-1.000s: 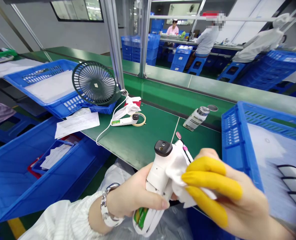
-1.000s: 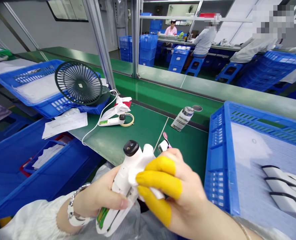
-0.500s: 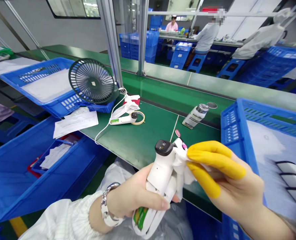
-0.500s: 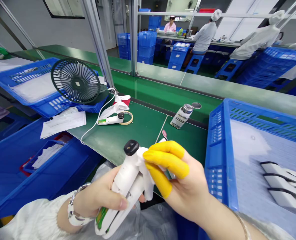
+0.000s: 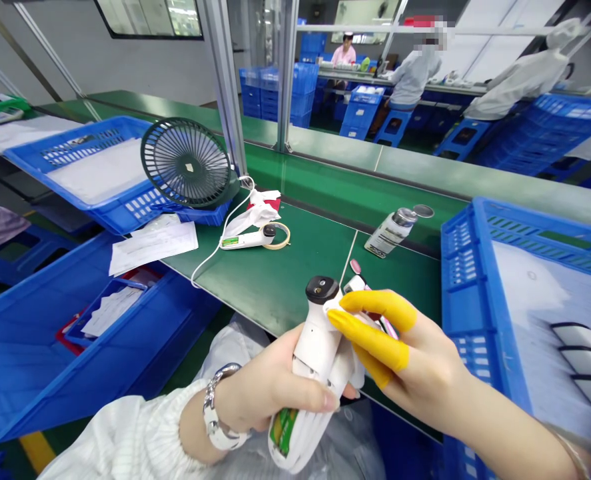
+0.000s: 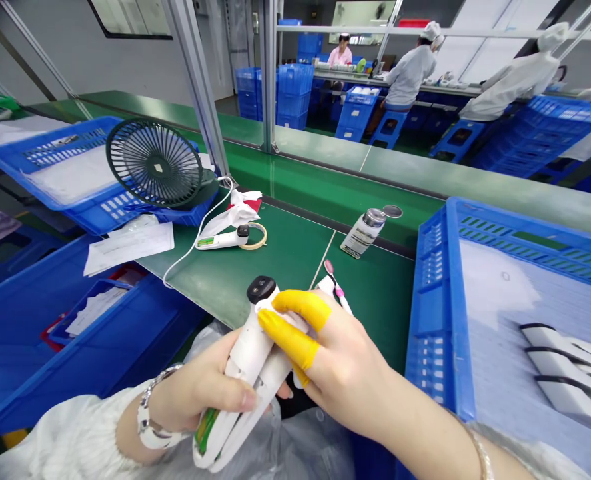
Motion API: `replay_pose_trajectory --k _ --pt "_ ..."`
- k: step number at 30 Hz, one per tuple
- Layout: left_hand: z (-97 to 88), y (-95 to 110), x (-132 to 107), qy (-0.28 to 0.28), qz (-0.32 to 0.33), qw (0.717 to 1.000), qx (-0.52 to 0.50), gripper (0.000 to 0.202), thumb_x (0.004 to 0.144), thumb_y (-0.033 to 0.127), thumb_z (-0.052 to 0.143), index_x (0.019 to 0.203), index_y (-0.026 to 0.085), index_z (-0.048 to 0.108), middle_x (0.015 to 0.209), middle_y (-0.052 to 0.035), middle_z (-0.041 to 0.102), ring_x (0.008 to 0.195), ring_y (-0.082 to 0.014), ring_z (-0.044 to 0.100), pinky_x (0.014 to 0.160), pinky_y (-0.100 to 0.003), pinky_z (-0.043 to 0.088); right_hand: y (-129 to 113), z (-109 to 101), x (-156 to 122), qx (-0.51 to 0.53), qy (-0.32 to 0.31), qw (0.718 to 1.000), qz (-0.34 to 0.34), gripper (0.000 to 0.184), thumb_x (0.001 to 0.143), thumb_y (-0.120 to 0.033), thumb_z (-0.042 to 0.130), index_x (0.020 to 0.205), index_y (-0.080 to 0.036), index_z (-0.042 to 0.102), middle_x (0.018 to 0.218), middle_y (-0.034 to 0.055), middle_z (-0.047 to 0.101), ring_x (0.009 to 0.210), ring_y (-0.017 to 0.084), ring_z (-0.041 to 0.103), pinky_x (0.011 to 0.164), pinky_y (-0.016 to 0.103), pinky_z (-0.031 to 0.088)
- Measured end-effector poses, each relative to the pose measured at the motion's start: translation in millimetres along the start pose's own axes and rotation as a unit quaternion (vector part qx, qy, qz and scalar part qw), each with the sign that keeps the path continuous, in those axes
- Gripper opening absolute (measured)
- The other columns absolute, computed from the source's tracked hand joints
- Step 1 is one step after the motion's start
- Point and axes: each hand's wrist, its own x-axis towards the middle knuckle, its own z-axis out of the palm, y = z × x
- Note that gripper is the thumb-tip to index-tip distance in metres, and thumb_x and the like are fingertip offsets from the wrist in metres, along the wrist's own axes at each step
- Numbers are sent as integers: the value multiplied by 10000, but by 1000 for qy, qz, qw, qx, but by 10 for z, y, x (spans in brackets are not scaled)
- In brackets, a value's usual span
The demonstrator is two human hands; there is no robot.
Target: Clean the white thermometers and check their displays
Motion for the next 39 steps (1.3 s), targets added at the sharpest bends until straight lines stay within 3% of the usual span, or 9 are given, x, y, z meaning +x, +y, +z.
replay_pose_trajectory --k 5,11,14,18,20,24,29,34,39 --pt "9 14 -4 9 12 1000 -11 531 569 172 759 1050 167 537 842 -46 625 777 -164 596 672 -251 460 -88 -20 46 9 -16 1000 -6 291 818 -102 520 1100 -168 552 1024 106 567 876 196 551 738 341 499" --pt "10 33 10 -39 33 998 -39 503 620 150 768 1073 182 553 854 -10 599 786 -114 560 698 -212 437 -148 -52 107 18 -19 1000 -16 218 800 -70 515 978 -167 595 958 80 623 756 152 544 653 301 441" --pt "15 20 21 -45 53 997 -46 571 631 334 784 1127 190 543 870 -21 591 788 -124 556 702 -223 431 -159 -62 123 21 -21 999 -20 221 793 -57 499 958 -170 591 949 75 635 764 151 557 662 308 430" --pt "24 -20 63 15 3 992 -123 640 705 674 537 1038 133 607 769 -52 611 667 -134 563 640 -247 442 -176 -56 127 33 -28 999 -27 244 798 -49 494 999 -151 587 917 82 638 792 159 568 704 321 427" --pt "36 -25 87 41 -31 984 -169 606 786 654 441 1011 123 627 768 -67 638 667 -140 581 666 -254 452 -193 -51 128 43 -39 998 -30 252 800 -49 490 1007 -152 591 902 81 640 777 165 563 702 330 421" --pt "56 6 117 60 -31 980 -185 508 897 505 360 1140 121 587 885 -95 676 789 -173 622 798 -290 452 -237 -91 145 67 -88 993 -29 212 814 -88 496 971 -171 611 858 67 636 722 163 549 670 328 420" --pt "-24 37 119 69 -62 979 -182 630 863 594 341 1139 91 599 876 -114 686 799 -198 633 798 -306 462 -214 -260 182 215 -151 965 -22 202 776 -62 535 910 -200 599 844 21 622 752 121 570 763 295 450" --pt "-149 57 103 76 -101 975 -185 729 812 683 328 1048 75 653 759 -123 704 569 -142 622 602 -235 487 -79 -334 164 349 -73 932 61 236 779 -21 475 870 -213 577 802 13 591 703 113 561 649 260 481" --pt "-159 102 101 68 -113 969 -210 736 824 683 267 912 85 687 741 -160 717 543 -168 662 522 -218 512 29 -285 85 415 -31 903 111 132 866 -168 479 816 -202 596 742 26 557 638 118 548 545 241 462"
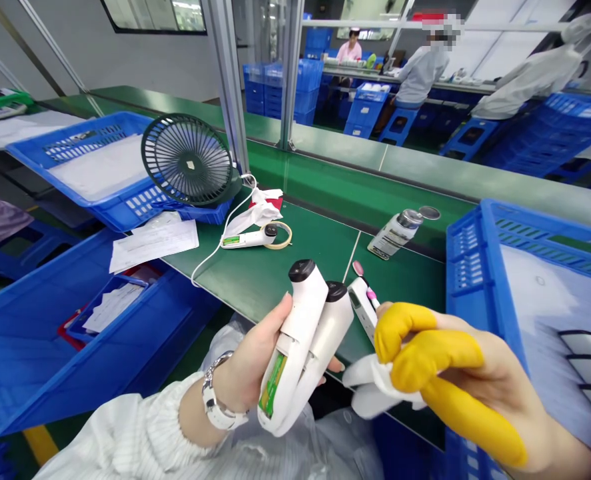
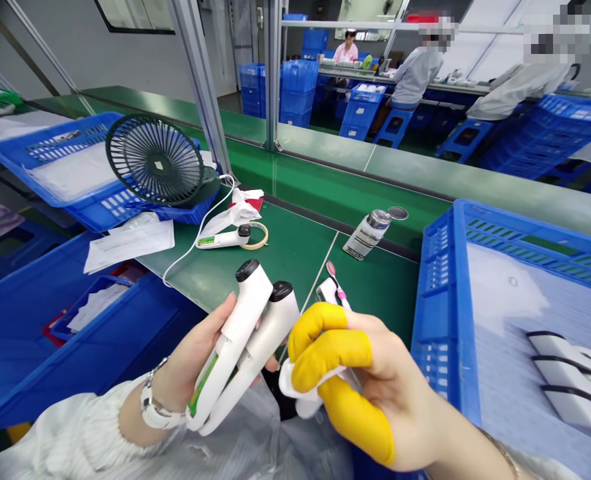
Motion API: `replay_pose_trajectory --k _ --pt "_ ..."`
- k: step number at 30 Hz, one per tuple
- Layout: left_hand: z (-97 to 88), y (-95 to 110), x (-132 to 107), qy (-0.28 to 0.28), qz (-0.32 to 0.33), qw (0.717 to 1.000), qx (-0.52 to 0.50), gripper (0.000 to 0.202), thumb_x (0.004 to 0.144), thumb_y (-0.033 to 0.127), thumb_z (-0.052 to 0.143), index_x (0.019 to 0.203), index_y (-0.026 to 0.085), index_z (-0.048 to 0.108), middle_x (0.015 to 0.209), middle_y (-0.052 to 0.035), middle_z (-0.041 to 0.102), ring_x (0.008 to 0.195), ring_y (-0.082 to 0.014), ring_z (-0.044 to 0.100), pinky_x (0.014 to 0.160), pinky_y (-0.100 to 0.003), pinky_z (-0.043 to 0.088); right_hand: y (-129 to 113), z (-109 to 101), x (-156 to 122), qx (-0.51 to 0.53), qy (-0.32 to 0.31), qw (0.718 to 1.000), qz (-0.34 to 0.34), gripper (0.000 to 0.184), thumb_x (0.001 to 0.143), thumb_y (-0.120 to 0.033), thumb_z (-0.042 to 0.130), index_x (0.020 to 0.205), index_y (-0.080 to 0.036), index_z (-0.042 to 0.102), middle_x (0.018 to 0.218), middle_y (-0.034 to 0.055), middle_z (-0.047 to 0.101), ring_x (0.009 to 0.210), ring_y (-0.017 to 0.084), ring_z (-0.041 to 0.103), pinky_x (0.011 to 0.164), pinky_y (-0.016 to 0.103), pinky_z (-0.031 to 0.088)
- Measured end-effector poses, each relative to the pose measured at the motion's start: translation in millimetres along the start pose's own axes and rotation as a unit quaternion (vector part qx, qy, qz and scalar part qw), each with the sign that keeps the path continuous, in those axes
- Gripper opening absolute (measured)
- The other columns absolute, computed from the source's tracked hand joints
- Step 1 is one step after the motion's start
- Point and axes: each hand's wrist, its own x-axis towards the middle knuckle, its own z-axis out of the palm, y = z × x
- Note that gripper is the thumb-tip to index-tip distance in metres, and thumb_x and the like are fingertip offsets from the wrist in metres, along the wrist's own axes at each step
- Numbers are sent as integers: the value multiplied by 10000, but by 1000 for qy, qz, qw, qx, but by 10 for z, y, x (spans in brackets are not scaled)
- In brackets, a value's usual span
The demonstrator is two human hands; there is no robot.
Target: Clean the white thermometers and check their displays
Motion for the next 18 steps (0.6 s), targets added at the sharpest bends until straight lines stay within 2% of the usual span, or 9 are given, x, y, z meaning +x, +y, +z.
replay_pose_trajectory --k 4,12,18 --pt "-1 28 -20 -7 3 1000 -11 660 846 636 281 867 111 679 792 -165 720 573 -181 671 528 -231 526 49 -13 -44 35 13 999 32 168 877 -302 495 784 -214 603 717 25 531 631 122 537 565 245 457" --pt "-72 48 -44 -23 31 999 -3 695 864 610 255 947 61 673 792 -184 703 684 -205 676 564 -244 533 51 -25 -31 56 19 996 61 185 880 -320 495 784 -227 623 730 28 533 621 121 515 556 246 447" --pt "-95 42 -28 -32 68 997 -18 607 830 582 406 1051 69 643 838 -156 706 686 -184 669 593 -235 527 54 -25 -38 48 17 996 71 194 883 -341 491 773 -234 610 736 28 542 628 128 523 569 261 455"
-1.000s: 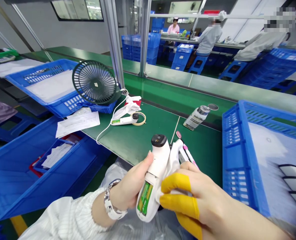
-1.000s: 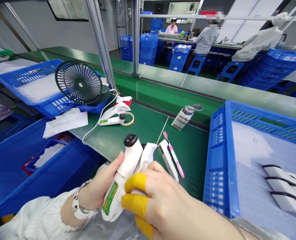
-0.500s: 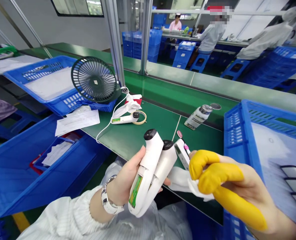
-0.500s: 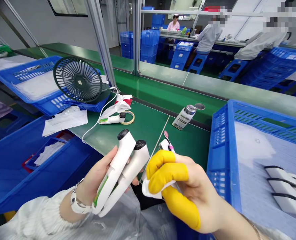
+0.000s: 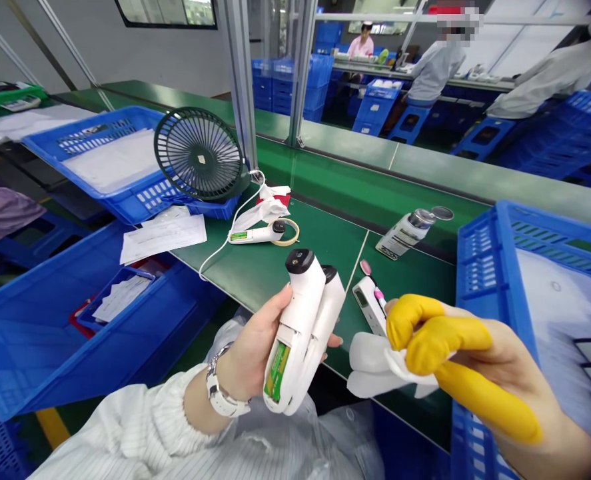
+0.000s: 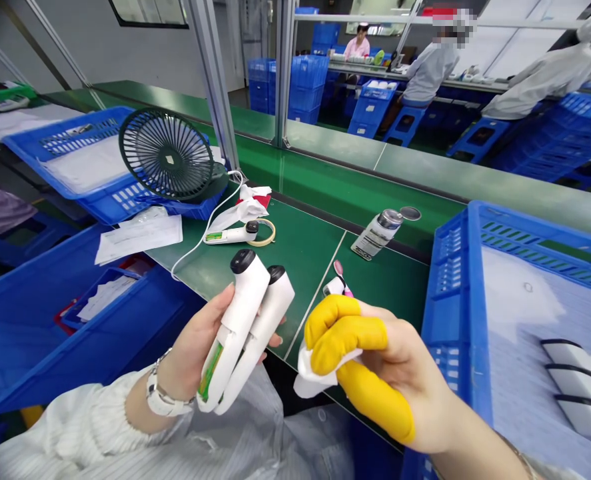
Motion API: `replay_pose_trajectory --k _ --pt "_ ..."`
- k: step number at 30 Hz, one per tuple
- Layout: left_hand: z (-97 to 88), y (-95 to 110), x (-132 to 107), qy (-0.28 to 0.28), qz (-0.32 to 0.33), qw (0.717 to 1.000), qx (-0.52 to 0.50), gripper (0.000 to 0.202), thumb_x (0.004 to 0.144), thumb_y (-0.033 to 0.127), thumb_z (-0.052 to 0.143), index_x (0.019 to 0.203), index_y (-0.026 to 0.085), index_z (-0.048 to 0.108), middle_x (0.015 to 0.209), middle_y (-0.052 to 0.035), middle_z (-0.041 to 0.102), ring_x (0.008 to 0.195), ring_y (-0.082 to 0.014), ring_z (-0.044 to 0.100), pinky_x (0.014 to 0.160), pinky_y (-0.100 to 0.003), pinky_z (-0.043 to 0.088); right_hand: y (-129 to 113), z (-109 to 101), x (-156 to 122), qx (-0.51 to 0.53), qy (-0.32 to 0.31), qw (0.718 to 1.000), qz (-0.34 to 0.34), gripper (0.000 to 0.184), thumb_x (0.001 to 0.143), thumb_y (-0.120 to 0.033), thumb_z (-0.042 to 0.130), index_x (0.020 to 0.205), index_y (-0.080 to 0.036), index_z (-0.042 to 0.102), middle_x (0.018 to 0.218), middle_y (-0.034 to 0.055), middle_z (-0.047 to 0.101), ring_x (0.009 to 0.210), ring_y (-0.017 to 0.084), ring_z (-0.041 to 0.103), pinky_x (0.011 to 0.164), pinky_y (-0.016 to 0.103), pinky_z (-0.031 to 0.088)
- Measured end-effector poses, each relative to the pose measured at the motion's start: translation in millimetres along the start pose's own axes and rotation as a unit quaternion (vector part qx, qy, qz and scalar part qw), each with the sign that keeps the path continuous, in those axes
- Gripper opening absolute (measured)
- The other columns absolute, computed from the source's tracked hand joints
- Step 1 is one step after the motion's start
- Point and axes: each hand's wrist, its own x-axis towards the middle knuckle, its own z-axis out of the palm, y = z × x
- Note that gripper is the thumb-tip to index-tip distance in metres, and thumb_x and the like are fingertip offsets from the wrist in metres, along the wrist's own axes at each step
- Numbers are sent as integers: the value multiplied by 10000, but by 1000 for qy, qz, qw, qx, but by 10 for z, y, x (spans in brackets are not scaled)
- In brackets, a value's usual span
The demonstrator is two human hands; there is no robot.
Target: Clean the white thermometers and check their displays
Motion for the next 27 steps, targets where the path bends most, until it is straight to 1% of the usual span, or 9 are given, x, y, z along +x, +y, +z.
replay_pose_trajectory --k 6,9,10,12,14,18,20,23,27 --pt "27 20 6 3 19 999 -29 497 833 521 438 920 89 668 893 -149 703 765 -211 679 612 -252 535 8 -3 12 -10 -5 1000 -5 197 895 -340 471 778 -239 593 717 20 551 628 129 535 573 262 465" --pt "56 29 17 11 17 999 -45 495 851 508 404 875 93 672 904 -146 702 768 -219 681 601 -266 537 7 62 27 -45 -15 999 -20 121 876 -206 478 849 -246 588 775 18 574 680 123 558 601 243 480" --pt "69 29 26 10 19 998 -51 502 857 509 389 866 96 673 887 -143 704 751 -218 680 595 -270 535 10 103 34 -72 -23 997 -31 161 852 -138 480 897 -247 590 820 23 584 714 123 571 621 240 487" --pt "102 23 53 1 24 998 -63 513 866 509 368 852 99 676 841 -135 706 718 -211 675 610 -279 529 21 203 50 -143 -46 987 -58 290 796 -41 487 982 -237 589 900 39 593 774 127 587 672 251 495" --pt "140 6 87 -10 27 997 -74 516 873 501 362 837 94 678 808 -131 706 713 -208 671 656 -290 524 41 305 68 -210 -60 972 -93 338 771 -8 500 1019 -223 585 929 47 596 802 130 586 714 269 488" --pt "201 -47 143 -21 33 994 -102 492 890 452 362 810 81 675 728 -108 703 681 -185 666 678 -271 515 71 452 98 -300 -25 940 -161 278 779 -41 533 1014 -178 585 953 70 615 824 146 571 733 301 450" --pt "213 -67 159 -27 25 993 -113 484 889 445 366 820 78 674 750 -113 705 712 -187 670 708 -273 516 60 507 98 -321 -20 930 -180 218 794 -68 526 977 -157 603 915 74 632 780 154 562 716 315 433" --pt "215 -70 173 -23 -2 994 -104 509 871 489 373 858 80 675 868 -147 705 797 -226 674 759 -322 521 17 591 68 -308 -88 929 -188 216 893 -160 411 932 -157 623 825 55 644 737 161 546 726 327 418" --pt "228 -15 180 15 8 998 -61 491 858 501 408 922 95 678 894 -139 707 739 -215 680 617 -284 543 -38 655 -4 -289 -219 915 -179 361 954 -241 273 857 -196 618 766 36 623 748 146 533 797 306 403"
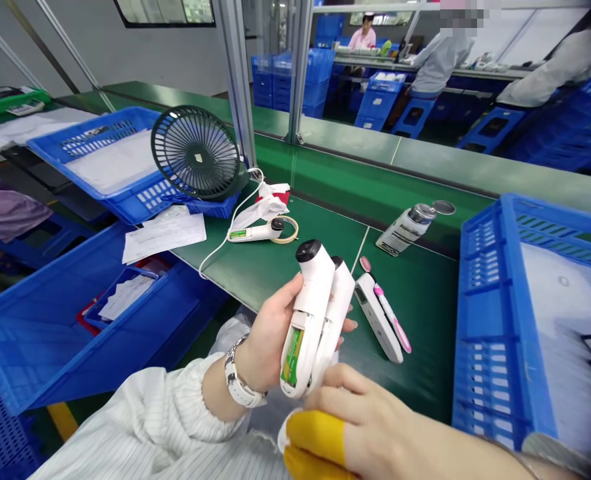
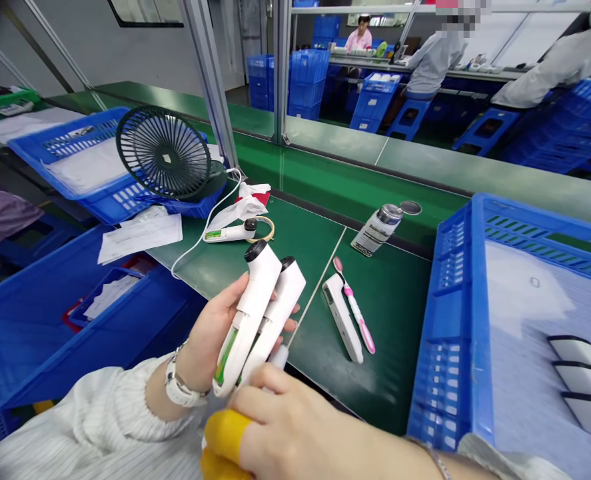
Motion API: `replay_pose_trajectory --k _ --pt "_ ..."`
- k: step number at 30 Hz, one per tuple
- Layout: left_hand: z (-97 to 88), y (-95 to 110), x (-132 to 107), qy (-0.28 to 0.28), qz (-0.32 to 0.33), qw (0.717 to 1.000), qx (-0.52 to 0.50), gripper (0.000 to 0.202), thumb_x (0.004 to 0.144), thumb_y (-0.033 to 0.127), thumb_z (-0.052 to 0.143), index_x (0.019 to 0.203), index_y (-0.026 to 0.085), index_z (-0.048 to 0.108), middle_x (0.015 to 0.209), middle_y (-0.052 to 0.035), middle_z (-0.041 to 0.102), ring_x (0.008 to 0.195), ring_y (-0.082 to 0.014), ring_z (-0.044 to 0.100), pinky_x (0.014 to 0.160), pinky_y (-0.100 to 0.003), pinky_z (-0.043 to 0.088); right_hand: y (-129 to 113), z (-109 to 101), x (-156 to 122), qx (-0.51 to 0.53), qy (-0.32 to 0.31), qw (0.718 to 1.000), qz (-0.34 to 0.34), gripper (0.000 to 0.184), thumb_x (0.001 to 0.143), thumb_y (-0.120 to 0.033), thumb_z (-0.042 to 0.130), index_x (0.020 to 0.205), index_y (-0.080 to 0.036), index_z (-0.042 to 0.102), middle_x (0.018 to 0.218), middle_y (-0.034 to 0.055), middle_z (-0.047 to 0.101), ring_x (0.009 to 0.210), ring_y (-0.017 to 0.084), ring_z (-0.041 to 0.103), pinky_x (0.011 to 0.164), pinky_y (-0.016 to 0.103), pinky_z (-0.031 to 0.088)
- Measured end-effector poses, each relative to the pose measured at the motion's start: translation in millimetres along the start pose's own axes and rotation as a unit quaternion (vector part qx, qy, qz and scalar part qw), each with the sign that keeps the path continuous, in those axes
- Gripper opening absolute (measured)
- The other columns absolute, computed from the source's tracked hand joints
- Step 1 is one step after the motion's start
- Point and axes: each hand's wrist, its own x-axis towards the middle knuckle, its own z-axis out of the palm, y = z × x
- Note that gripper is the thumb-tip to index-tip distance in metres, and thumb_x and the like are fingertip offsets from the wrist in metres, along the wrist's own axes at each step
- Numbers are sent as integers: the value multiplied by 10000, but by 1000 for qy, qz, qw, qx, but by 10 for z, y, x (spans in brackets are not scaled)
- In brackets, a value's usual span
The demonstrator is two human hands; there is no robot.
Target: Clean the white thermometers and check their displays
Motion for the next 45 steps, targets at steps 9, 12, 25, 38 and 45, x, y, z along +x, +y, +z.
replay_pose_trajectory --k 9,12,25,38,45 --pt "-40 152 -63 14 62 998 28 518 872 501 375 891 78 674 782 -139 704 647 -196 669 590 -275 540 271 -170 -112 -110 71 987 89 203 843 -125 467 920 -186 646 918 64 654 772 175 541 726 358 408" --pt "-41 136 -83 24 88 995 34 505 871 502 392 937 85 669 758 -126 704 659 -185 669 619 -257 536 426 -158 -171 -113 163 953 230 264 817 -131 508 1034 -232 621 1111 96 594 1017 257 520 855 454 406" --pt "125 32 -137 7 210 974 83 428 905 414 420 1246 164 486 1247 -116 565 1187 -274 500 983 -409 419 491 41 3 590 213 707 326 643 813 -282 623 1363 -244 292 1159 96 596 980 200 614 822 342 511" --pt "101 78 -220 -31 265 959 96 366 931 290 376 1268 193 483 1172 -103 612 1098 -267 568 930 -433 459 485 0 -81 571 231 709 342 425 808 -288 628 1208 -232 499 1183 94 592 1043 203 587 835 325 510" --pt "125 83 -277 -86 282 943 154 314 904 138 431 1192 180 549 1139 -79 642 1028 -199 614 875 -320 509 463 -76 -42 622 251 656 346 328 773 -275 670 1088 -240 583 975 39 668 779 114 639 677 203 512"
